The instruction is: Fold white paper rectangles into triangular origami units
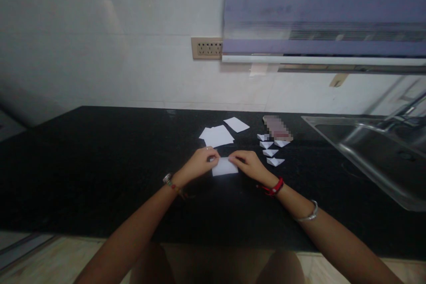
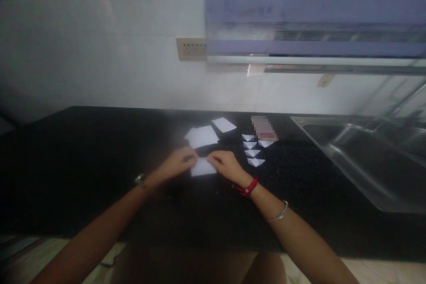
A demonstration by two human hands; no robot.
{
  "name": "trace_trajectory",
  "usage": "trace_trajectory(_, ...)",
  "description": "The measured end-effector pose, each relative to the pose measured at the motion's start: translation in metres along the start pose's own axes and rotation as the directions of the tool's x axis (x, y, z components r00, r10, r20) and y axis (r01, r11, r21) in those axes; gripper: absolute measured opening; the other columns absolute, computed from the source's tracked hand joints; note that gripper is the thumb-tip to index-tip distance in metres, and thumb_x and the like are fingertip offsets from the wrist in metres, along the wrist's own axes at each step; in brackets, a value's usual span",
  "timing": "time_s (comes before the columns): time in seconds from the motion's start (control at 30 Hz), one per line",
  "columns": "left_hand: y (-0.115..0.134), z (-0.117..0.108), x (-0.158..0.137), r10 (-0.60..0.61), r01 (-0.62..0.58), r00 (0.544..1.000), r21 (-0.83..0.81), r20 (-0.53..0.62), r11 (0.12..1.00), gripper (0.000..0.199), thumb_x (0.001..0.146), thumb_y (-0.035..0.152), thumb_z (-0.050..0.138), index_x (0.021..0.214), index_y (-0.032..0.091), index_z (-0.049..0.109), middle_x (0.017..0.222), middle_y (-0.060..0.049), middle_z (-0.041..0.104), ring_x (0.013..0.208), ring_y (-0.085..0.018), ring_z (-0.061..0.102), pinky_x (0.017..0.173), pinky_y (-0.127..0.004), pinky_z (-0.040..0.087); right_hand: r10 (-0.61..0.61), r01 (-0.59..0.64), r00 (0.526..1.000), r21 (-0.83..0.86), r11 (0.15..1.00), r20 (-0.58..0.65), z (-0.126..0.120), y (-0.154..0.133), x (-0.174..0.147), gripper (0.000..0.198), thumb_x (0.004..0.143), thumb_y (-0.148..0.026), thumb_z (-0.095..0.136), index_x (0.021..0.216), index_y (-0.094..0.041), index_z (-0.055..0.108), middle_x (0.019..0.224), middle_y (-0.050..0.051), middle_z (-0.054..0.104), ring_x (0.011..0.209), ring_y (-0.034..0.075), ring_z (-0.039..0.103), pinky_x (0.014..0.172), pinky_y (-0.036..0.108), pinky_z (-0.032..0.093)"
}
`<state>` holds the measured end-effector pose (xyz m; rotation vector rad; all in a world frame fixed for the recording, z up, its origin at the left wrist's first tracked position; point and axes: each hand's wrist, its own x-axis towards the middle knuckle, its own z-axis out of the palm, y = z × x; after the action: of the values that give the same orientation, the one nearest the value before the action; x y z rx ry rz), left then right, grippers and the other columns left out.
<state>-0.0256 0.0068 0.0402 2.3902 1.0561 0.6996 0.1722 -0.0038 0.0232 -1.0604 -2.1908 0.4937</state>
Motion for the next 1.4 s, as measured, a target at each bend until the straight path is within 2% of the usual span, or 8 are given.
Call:
trace_trajectory(0.33,-0.007,-0.011,0.0,-0.029,0.032,0.994,-0.025,0.105,0.999,0.014,0.071,0.016,0.044,0.067,0.014,0.058,0.07,-0.002,0.058,0.066,-0.012,0.05,0.062,-0.022,0.038,0.044,-0.044,0.999,-0.001,0.999,-0.007,0.0,-0.003,0.001,0.022,0.08,-0.026,0.045,0.076,-0.014,0.063,0.074,0.004,0.064,0.067,0.013,0.056,0.062,0.023,0.04)
trace_trajectory(0.7,-0.011,-0.02,-0.002,-0.052,0.052,0.993,0.011,0.102,0.999,0.014,0.071,0.018,0.044,0.065,0.013,0.056,0.07,-0.002,0.056,0.064,-0.012,0.05,0.06,-0.021,0.037,0.087,-0.087,0.995,-0.006,0.996,-0.048,-0.002,-0.005,0.001,0.022,0.079,-0.027,0.045,0.073,-0.015,0.063,0.073,0.003,0.064,0.066,0.014,0.056,0.06,0.023,0.039)
trace_trajectory(0.8,-0.017,-0.026,-0.002,-0.106,0.104,0.993,0.051,0.042,0.993,0.014,0.071,0.019,0.046,0.064,0.013,0.056,0.07,-0.002,0.056,0.063,-0.012,0.049,0.059,-0.022,0.037,0.14,-0.14,0.98,0.012,0.99,-0.142,-0.006,0.0,0.002,0.023,0.078,-0.029,0.045,0.073,-0.015,0.063,0.07,0.003,0.063,0.064,0.015,0.054,0.058,0.024,0.038)
trace_trajectory(0.9,-0.023,-0.029,-0.002,-0.177,0.181,0.982,0.049,-0.065,0.982,0.016,0.072,0.021,0.046,0.066,0.012,0.057,0.07,-0.003,0.056,0.065,-0.013,0.05,0.061,-0.024,0.038,0.236,-0.224,0.926,0.074,0.972,-0.293,-0.01,0.011,0.003,0.025,0.078,-0.033,0.044,0.073,-0.015,0.062,0.067,0.002,0.061,0.063,0.015,0.053,0.056,0.024,0.038)
trace_trajectory(0.97,-0.023,-0.025,-0.002,-0.185,0.185,0.98,-0.009,-0.079,0.983,0.019,0.074,0.024,0.044,0.069,0.013,0.058,0.073,-0.003,0.057,0.068,-0.013,0.05,0.063,-0.024,0.038,0.27,-0.247,0.904,0.111,0.963,-0.331,-0.01,0.016,0.003,0.026,0.077,-0.035,0.045,0.073,-0.015,0.061,0.064,0.002,0.059,0.061,0.014,0.051,0.054,0.024,0.038)
trace_trajectory(1.07,-0.018,-0.011,0.0,-0.21,0.206,0.978,-0.194,0.005,0.959,0.024,0.078,0.032,0.042,0.075,0.014,0.057,0.074,-0.002,0.057,0.067,-0.012,0.052,0.061,-0.023,0.039,0.289,-0.254,0.907,0.151,0.955,-0.306,-0.006,0.018,0.003,0.026,0.075,-0.036,0.046,0.076,-0.014,0.061,0.064,0.002,0.058,0.059,0.014,0.05,0.052,0.023,0.037)
trace_trajectory(1.23,-0.012,0.015,0.003,-0.248,0.31,0.95,-0.492,0.19,0.813,0.021,0.076,0.033,0.048,0.082,0.014,0.048,0.077,-0.002,0.058,0.061,-0.01,0.055,0.048,-0.018,0.037,0.312,-0.259,0.909,0.213,0.942,-0.275,0.002,0.014,0.002,0.022,0.074,-0.033,0.048,0.08,-0.015,0.058,0.067,0.002,0.057,0.06,0.013,0.05,0.051,0.022,0.037)
trace_trajectory(1.4,-0.016,0.017,0.007,-0.342,0.34,0.934,-0.555,0.105,0.759,0.012,0.077,0.025,0.045,0.077,0.012,0.047,0.072,-0.002,0.057,0.059,-0.009,0.056,0.047,-0.017,0.038,0.303,-0.28,0.931,0.133,0.951,-0.203,0.004,0.016,0.003,0.015,0.072,-0.028,0.049,0.075,-0.016,0.056,0.063,0.0,0.055,0.055,0.011,0.047,0.051,0.022,0.036)
